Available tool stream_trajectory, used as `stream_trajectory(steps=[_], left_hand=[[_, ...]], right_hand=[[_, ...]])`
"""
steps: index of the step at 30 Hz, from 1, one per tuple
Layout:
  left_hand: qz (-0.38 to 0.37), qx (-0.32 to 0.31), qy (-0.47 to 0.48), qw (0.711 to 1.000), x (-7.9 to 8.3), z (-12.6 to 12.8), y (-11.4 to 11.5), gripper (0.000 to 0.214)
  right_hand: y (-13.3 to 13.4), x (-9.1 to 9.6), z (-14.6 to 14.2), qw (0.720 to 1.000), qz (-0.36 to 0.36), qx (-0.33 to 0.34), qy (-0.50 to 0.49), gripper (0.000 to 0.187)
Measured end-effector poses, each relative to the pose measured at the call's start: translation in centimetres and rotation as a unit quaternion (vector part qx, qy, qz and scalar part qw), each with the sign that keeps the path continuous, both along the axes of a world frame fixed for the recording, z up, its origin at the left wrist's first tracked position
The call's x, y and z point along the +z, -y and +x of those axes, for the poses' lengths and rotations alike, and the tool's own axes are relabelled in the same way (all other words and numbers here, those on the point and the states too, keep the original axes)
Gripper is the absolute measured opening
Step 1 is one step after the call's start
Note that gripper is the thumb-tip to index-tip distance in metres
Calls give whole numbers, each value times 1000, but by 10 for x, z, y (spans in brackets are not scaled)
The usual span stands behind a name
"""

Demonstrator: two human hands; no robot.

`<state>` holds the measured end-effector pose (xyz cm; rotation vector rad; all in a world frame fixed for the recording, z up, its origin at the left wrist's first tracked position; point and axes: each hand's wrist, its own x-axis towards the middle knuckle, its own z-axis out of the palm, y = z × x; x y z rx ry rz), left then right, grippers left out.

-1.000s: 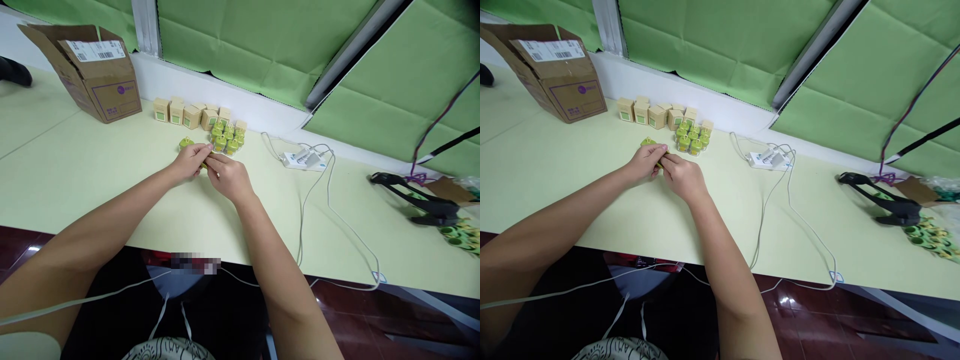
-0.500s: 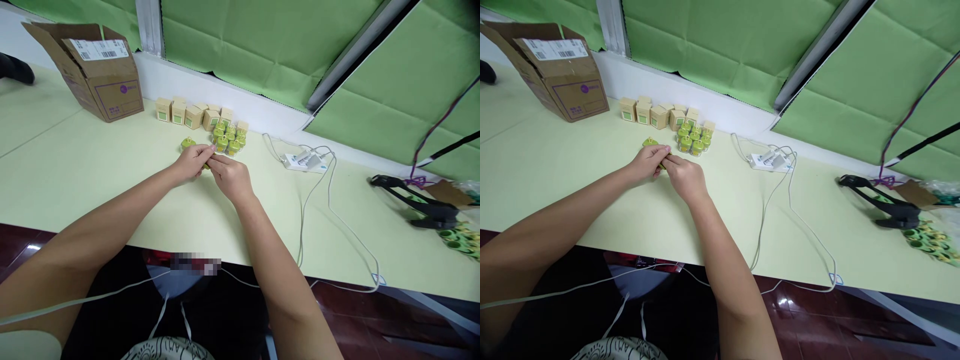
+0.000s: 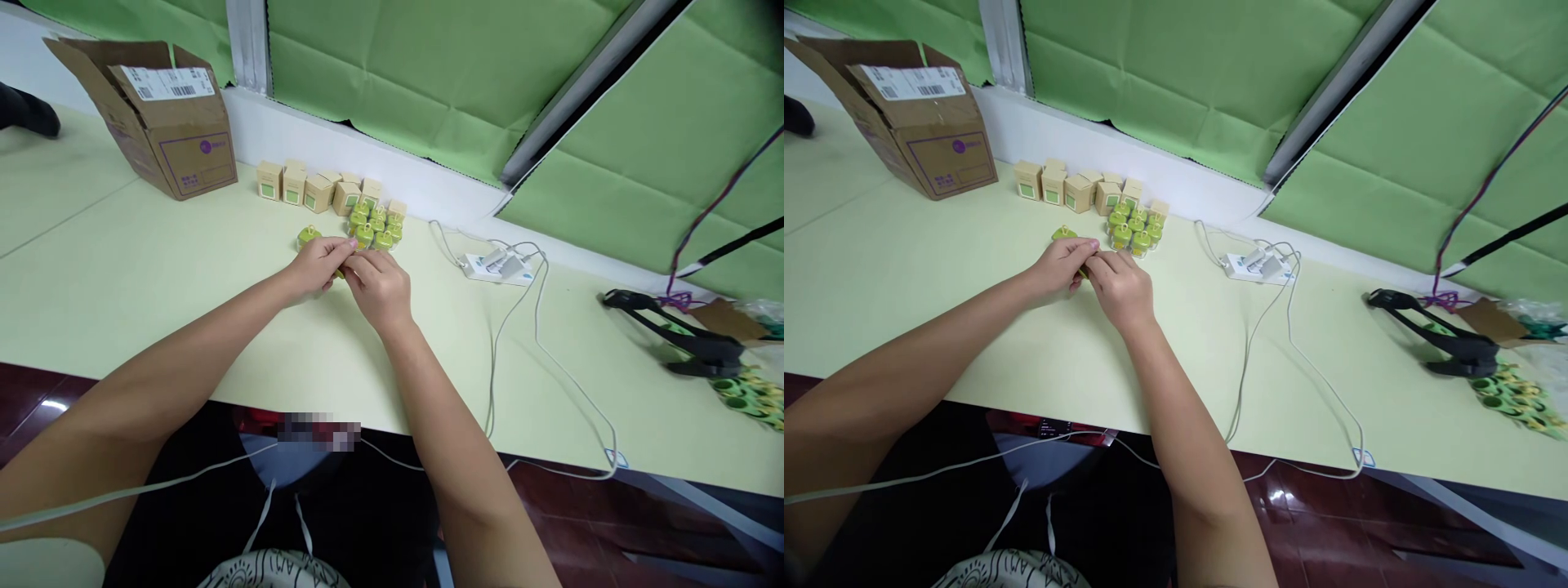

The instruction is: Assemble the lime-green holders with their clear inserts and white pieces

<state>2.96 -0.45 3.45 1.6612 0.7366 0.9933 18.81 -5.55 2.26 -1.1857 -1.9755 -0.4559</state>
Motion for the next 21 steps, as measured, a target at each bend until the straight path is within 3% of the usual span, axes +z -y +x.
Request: stream_trajectory(steps=[4,9,14,21], left_hand=[[-25,-12,7,1000,0,-1,-2,40],[-8,-26,-1,1000,1,-3,1,44],[69,-28,-34,997,5,-4,5,52],[63,-31,-87,994,6,-5,4,53]], right_hand=[[-2,0,3,994,-18,10,-105,9],[-8,-3,11,972,-122,78,-184,19],[-10,-5,12,964,-142,96,-205,14],[-5,2,9,972,-161,70,-158,8]])
